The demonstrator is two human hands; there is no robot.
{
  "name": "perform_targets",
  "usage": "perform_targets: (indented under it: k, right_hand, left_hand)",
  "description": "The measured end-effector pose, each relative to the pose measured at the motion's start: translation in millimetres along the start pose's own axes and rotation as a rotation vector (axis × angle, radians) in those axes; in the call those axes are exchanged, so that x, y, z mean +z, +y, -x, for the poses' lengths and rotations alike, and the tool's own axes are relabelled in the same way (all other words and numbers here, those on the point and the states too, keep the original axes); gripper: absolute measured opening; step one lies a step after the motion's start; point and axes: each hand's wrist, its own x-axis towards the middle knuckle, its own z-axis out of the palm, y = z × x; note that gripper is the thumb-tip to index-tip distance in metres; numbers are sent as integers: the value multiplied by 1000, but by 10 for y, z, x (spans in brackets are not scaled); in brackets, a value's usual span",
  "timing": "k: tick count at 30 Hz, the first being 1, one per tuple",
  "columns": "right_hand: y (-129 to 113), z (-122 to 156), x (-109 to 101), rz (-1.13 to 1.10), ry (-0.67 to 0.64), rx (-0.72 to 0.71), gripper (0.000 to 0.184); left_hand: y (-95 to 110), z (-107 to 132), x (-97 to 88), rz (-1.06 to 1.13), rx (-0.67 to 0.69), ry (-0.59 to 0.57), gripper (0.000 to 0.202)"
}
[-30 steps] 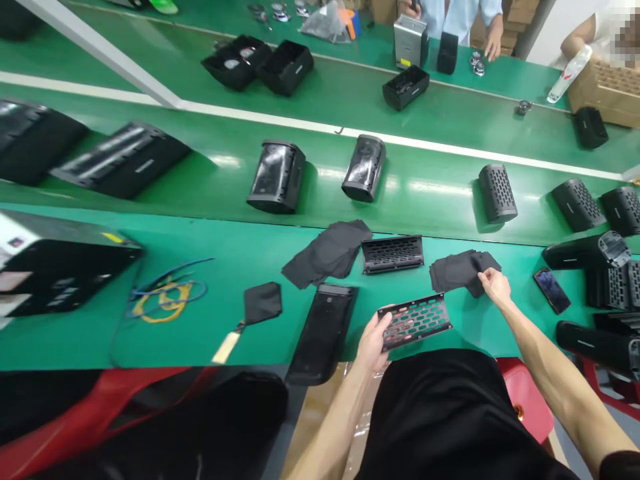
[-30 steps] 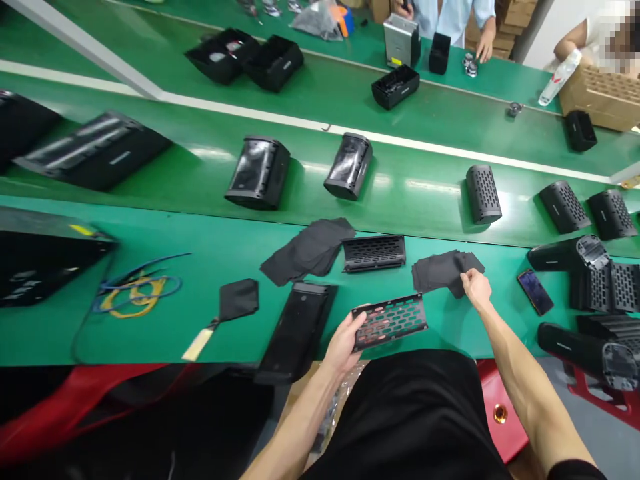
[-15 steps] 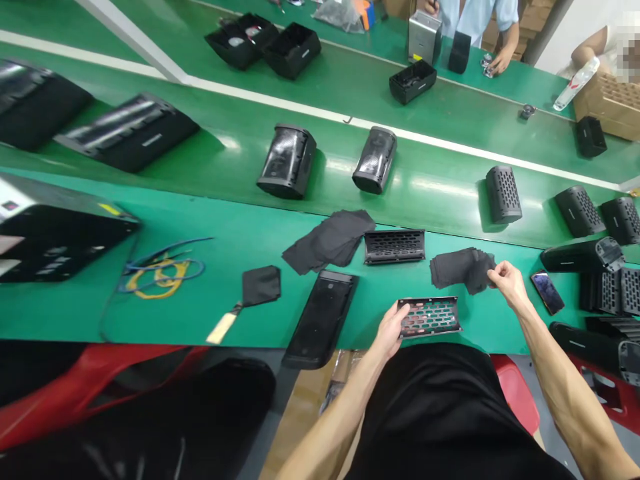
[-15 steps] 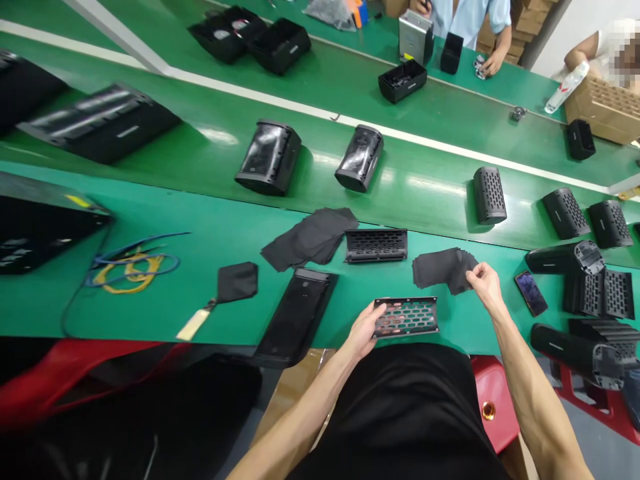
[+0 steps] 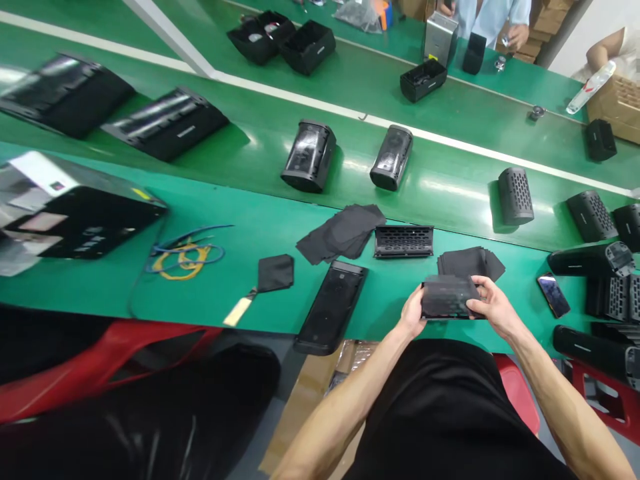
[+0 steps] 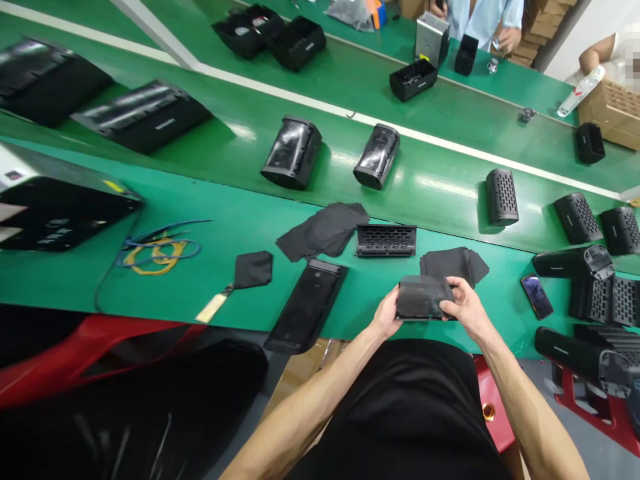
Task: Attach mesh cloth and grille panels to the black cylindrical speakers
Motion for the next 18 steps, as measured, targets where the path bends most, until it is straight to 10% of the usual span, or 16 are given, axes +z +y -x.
perform_targets:
  k: [7, 18]
  right_hand:
    - [360, -90, -252, 474, 250, -163, 49]
    - [410, 127, -277, -35, 369, -246, 52]
  left_hand:
    - [82, 56, 19, 16, -73, 34, 50]
    - [189, 151, 29, -346, 89, -119, 47]
